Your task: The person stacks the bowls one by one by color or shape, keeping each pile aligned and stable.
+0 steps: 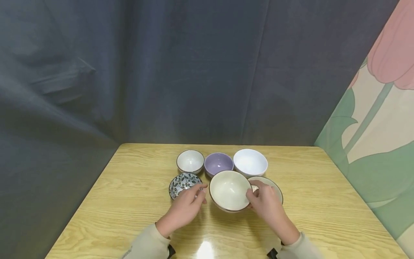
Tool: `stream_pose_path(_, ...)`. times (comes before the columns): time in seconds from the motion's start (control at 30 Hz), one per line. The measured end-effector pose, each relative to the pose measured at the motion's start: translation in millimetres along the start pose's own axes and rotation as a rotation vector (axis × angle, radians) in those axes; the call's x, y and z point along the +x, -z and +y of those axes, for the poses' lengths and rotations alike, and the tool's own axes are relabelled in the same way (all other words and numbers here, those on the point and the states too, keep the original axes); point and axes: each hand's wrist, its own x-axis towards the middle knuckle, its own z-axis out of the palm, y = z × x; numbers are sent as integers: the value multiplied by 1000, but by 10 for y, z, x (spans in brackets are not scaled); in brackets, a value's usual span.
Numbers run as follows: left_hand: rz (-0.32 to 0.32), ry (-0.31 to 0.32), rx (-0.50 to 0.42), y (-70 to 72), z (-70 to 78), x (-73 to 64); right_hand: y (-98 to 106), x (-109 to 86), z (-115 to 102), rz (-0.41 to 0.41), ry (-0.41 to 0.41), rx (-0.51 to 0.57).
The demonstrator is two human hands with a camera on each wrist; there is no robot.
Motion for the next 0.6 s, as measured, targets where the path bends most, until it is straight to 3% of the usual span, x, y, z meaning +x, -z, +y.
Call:
stream_pose_path(0.4,-57,3,-199,-149,100,209,279,23,158,60,-21,-29)
stream_pose_path(0.6,-74,-10,-228,-217,159,286,365,17,206,88,-6,-51)
